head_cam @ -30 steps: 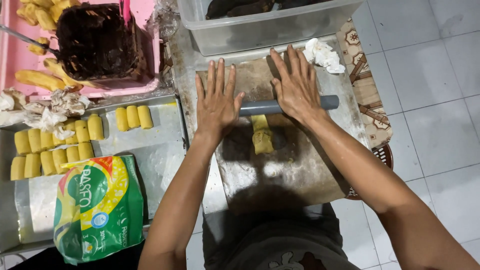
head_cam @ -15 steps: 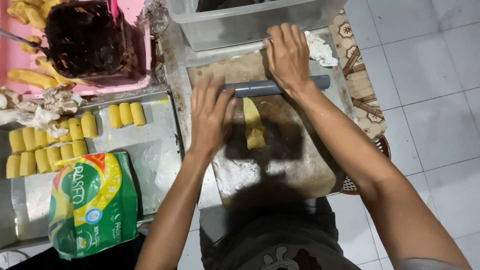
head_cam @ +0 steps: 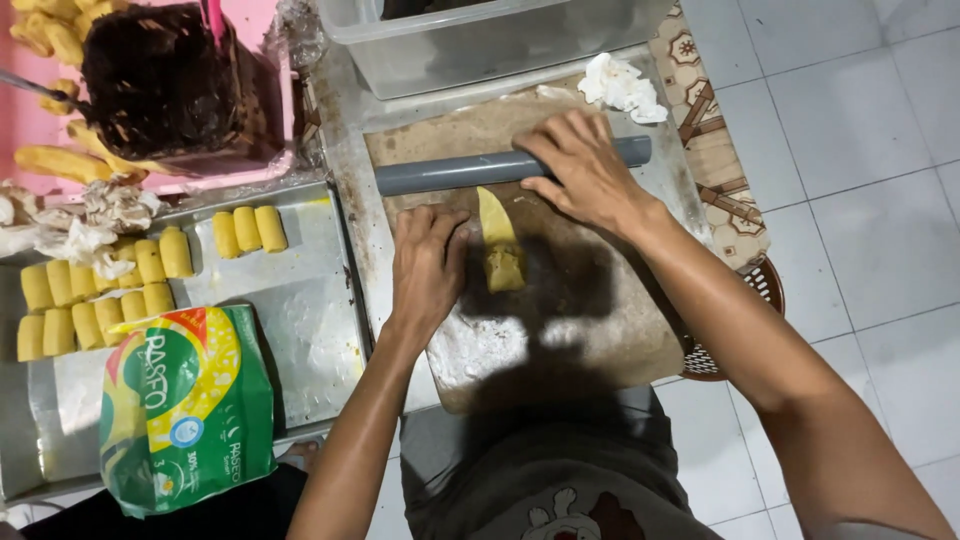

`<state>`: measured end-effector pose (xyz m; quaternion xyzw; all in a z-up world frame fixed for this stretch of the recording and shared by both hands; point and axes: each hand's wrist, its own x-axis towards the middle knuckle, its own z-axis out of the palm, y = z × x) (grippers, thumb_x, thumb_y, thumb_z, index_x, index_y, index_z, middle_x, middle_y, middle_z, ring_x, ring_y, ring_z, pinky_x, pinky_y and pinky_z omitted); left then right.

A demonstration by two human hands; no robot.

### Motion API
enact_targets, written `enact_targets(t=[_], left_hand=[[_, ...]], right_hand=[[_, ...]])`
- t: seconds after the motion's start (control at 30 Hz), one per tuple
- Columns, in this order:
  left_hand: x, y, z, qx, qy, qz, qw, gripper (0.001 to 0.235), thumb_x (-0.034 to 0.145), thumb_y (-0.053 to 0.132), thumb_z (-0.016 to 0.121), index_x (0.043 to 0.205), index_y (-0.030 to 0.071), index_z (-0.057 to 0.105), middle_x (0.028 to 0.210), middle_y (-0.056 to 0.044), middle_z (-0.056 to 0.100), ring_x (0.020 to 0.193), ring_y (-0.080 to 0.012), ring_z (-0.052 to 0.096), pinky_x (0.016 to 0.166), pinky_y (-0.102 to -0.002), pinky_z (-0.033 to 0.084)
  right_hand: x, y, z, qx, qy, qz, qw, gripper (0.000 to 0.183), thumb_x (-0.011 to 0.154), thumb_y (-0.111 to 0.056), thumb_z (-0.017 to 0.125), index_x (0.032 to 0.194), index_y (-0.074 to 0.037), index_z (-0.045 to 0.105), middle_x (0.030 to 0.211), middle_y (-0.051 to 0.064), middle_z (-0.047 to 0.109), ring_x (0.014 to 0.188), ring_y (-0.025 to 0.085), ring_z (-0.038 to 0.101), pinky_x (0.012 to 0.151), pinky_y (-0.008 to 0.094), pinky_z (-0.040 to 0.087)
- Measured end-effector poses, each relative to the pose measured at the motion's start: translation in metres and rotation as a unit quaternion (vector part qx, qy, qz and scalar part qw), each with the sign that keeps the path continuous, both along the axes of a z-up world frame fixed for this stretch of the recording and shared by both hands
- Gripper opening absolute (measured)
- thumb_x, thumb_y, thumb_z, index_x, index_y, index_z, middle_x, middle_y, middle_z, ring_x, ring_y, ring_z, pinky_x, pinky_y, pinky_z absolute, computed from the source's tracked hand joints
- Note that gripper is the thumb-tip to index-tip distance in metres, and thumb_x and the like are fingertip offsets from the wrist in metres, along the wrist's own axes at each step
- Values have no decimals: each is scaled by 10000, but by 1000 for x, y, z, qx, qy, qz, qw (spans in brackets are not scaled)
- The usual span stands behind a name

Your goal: The person places a dark filling onto a flattened piece of yellow dough, folds the dough over the filling, and uses a rolling pin to seal and shape it into a cylindrical roll. The finished roll is placed on a metal tray alongside other completed rolls.

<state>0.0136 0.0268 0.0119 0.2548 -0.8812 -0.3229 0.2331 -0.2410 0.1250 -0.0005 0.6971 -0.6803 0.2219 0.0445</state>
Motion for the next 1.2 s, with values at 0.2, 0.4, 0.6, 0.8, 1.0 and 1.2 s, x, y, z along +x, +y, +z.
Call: enact_targets(t=[0.2,0.4,0.6,0.8,1.0,1.2], left_hand=[[2,2,29,-162,83,23,983,292,1048,79,541,1326,34,619,1303,-180,531,1290,-416,445,1108,-541,366],[-3,-8,19,-222,93,35,970,290,1045,37,529,1320,25,620,1305,-187,543,1247,-392,500,1091,-508,412],[-10,-11,5,-195,-46,38,979,407,1058,86,530,1440,-44,477,1482,-311,406,1461,-497,274,1185,-574,276],[-26,-17,-6,-209,-159,25,965,683,1019,238,635,1579,20,312,1662,-253,185,1549,-430,116,1260,-515,128],[-42,-32,1,-231,-195,14,953,714,1060,347,586,1628,75,249,1690,-209,139,1565,-390,86,1264,-520,96],[-67,-57,-5,-200,-280,-4,939,744,1085,444,487,1663,160,113,1707,-178,9,1568,-370,-49,1269,-550,18]], right_hand=[[10,12,1,-8,-78,28,997,438,1029,-382,621,1299,-37,624,975,118,547,930,348,547,790,460,430],[35,36,-5,28,-96,33,994,425,1028,-452,572,1250,-101,660,939,50,549,865,276,549,770,409,421],[48,36,8,1,-26,32,999,299,1073,-277,543,1269,-85,660,948,47,543,828,249,531,735,362,396],[57,45,-12,-12,138,-66,988,589,981,-350,627,1519,-155,489,1408,44,584,1271,246,567,794,361,451],[55,31,-1,5,122,-98,988,601,1043,-435,540,1522,-74,494,1563,126,509,1470,359,404,1017,480,396],[38,16,7,79,66,-98,990,584,1086,-389,471,1543,-25,467,1637,175,392,1525,402,273,1106,612,280]])
